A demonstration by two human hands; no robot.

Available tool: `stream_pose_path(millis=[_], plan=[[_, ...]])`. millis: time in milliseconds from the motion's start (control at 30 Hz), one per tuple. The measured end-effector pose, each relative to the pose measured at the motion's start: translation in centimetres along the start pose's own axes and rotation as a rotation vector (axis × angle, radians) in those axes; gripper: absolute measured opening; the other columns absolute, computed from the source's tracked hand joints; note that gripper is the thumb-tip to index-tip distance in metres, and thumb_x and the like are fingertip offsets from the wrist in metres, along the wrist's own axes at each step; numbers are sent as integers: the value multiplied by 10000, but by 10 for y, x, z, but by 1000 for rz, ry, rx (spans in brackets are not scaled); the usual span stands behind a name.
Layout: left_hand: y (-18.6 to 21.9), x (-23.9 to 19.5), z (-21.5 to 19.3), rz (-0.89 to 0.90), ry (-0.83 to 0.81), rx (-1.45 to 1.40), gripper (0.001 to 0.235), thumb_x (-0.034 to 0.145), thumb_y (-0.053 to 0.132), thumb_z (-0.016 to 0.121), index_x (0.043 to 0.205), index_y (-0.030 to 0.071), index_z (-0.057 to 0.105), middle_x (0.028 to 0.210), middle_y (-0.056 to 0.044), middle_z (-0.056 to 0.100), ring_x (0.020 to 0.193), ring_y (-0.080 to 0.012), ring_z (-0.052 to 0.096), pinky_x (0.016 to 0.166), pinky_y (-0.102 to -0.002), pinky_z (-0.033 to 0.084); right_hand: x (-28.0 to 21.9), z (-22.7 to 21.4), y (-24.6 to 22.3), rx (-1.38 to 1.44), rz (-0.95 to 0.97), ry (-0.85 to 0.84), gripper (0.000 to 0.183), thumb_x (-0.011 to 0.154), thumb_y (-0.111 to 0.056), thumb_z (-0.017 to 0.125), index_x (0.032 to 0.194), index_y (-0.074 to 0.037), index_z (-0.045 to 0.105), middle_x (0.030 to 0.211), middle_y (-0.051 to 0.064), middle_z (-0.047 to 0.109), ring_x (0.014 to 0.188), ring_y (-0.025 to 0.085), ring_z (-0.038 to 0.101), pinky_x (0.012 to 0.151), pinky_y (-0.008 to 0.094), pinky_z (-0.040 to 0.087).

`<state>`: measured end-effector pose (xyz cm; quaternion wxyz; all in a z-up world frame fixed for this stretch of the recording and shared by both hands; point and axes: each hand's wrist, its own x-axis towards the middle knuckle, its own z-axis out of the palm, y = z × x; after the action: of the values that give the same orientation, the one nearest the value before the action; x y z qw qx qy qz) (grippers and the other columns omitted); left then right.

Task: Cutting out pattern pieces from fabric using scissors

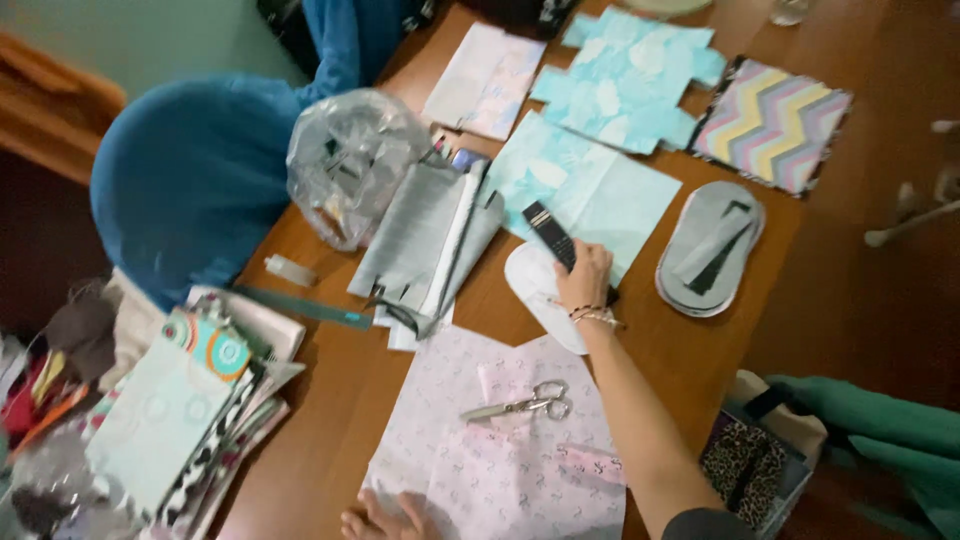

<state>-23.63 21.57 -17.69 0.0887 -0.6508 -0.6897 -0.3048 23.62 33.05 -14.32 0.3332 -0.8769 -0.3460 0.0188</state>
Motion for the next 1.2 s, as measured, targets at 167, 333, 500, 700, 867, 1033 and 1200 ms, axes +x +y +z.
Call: stream_pose_path(millis=[167,333,500,700,867,1033,1200], plan=[[33,13,52,0,76,-134,614,984,396,566,1477,32,527,1539,-367,375,1429,-542,336,1203,-615,275,2,14,6,-16,47,-16,495,828,-180,791,1279,-76,617,1159,163,512,1086,391,510,995,490,431],[33,5,66,-51,159,-224,572,976,318,621,1446,-2,558,1565,-352,350,1443,-540,327,1206,-595,278,-25,12,5,-78,10,69,662,766,-350,821,1352,-173,568,1219,105,528,1152,339,566,1033,457,448],[-26,-25,43,-57,178,-283,533,967,240,676,1415,-36,589,1591,-338,325,1456,-537,319,1210,-576,282,-160,-78,-36,50,-268,28,382,908,-175,673,1272,-72,621,1285,178,547,1193,381,527,1034,501,401],[-56,18,-41,-307,-567,-411,898,811,402,603,1599,116,281,1601,-187,347,1498,-370,252,1136,-612,203,-371,-86,-40,-330,-130,-266,661,931,-347,621,1522,-186,371,1625,205,193,1492,389,182,1147,609,222],[-122,-18,-98,17,-613,-733,697,864,191,667,1506,124,406,1560,-207,357,1409,-352,397,1121,-523,390,-416,-79,-45,-305,-230,-75,528,866,-251,639,1382,-164,569,1535,213,418,1427,392,376,1125,554,338],[-134,-51,-167,482,-682,-293,756,844,318,723,1523,254,397,1599,-183,309,1489,-364,278,1153,-702,159,-417,-89,-41,-165,-283,-47,435,894,-188,623,1303,-45,590,1462,214,507,1410,368,428,1148,504,349],[-144,-75,-157,433,-658,-182,641,847,435,688,1451,317,505,1594,-159,321,1446,-374,338,1111,-674,250,-406,-128,-52,12,-78,-151,244,939,-76,596,1179,-71,640,1284,117,625,1278,269,546,1118,427,456]])
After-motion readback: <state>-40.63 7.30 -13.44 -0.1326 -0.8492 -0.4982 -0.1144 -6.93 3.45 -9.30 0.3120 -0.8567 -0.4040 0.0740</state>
